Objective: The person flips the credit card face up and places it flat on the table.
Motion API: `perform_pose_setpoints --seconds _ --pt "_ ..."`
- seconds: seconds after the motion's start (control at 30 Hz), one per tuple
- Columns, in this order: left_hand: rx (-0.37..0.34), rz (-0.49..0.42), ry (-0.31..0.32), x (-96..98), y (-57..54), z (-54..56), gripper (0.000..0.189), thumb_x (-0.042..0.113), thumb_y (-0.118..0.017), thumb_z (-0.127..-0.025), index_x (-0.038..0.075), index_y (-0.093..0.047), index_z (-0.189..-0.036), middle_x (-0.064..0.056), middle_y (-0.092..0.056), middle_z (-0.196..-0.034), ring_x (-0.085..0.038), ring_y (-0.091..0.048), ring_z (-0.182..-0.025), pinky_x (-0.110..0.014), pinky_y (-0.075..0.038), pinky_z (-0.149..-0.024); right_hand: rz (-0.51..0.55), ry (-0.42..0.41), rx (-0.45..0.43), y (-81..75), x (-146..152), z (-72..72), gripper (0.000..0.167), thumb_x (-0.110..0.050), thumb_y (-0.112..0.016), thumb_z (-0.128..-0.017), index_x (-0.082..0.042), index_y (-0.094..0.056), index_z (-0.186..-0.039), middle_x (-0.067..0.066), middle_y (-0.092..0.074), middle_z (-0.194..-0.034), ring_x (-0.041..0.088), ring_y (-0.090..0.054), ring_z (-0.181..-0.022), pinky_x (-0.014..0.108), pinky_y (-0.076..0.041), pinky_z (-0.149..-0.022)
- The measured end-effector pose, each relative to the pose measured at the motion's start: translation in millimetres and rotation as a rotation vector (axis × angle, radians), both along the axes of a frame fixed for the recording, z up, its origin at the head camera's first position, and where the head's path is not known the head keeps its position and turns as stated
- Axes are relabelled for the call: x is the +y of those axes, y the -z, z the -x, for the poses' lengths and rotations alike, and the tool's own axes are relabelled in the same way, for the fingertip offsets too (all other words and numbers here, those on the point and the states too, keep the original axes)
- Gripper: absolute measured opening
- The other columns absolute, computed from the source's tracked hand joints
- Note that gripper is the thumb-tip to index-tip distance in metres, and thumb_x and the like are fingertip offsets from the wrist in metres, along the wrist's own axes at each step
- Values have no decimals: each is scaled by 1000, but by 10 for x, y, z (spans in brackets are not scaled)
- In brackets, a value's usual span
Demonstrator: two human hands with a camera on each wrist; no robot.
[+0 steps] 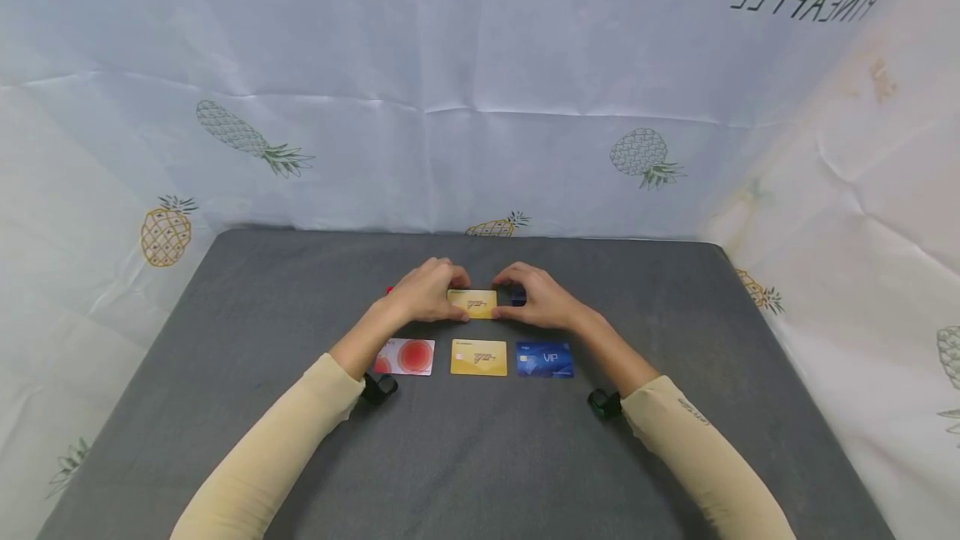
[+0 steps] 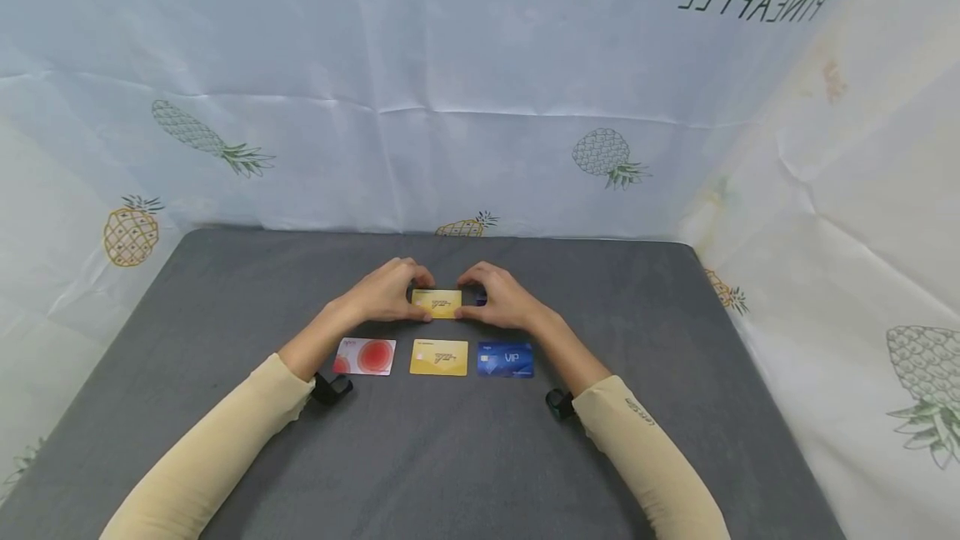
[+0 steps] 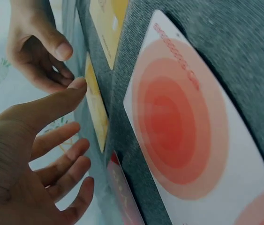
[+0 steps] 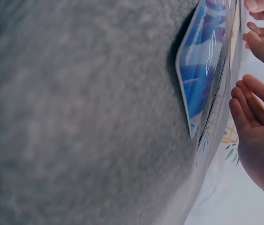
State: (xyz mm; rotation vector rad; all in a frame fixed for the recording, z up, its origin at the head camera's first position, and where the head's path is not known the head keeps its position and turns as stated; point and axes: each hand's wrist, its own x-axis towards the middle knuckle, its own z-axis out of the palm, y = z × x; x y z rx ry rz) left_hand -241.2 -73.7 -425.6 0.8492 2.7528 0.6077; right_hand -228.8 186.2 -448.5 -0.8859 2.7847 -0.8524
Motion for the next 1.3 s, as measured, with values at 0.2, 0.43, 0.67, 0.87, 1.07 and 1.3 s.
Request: perform_pose_setpoints --seconds 0.2,0.43,0.67,0.87,1.07,1.3 --pt "-8 1 -3 91 -41 -11 55 37 -92 -86 10 -76 -131 -11 -72 -131 -29 -64 -122 -51 -56 -108 9 17 -2 -13 83 -14 56 -32 -87 -94 -3 -69 -139 16 -69 -139 33 -67 -132 54 -53 -114" --pt "-17 5 14 231 -60 -43 57 39 -90 -88 10 -74 -134 -10 -72 -136 -29 -64 -128 -52 -55 -112 15 45 9 8 229 -53 59 -32 -87 -93 -2 -68 -140 17 -68 -141 35 -66 -133 56 -53 -114" --pt "-15 33 66 346 -98 -62 60 41 -89 -89 9 -73 -137 -9 -72 -138 -29 -62 -128 -52 -54 -111 15 73 -10 -7 369 -81 61 -32 -88 -92 -4 -68 -142 17 -68 -142 35 -66 -132 57 -54 -112" --pt "-33 38 81 455 -79 -83 59 39 -88 -91 9 -72 -139 -9 -71 -140 -28 -62 -128 -50 -55 -111 12 76 -15 -8 491 -114 62 -33 -88 -92 -2 -67 -142 19 -68 -141 36 -66 -130 58 -54 -111" --pt "-39 45 104 571 -37 -71 60 39 -87 -91 8 -70 -140 -10 -70 -139 -28 -61 -127 -50 -54 -112 2 84 -31 1 616 -143 64 -33 -89 -91 -1 -68 -142 19 -67 -142 37 -65 -132 59 -52 -113" --pt "-32 82 109 701 -27 -51 64 42 -87 -92 8 -69 -142 -11 -69 -143 -29 -61 -133 -53 -51 -116 -25 104 -43 24 756 -146 64 -37 -88 -92 -2 -69 -141 19 -67 -142 39 -64 -133 61 -51 -113"
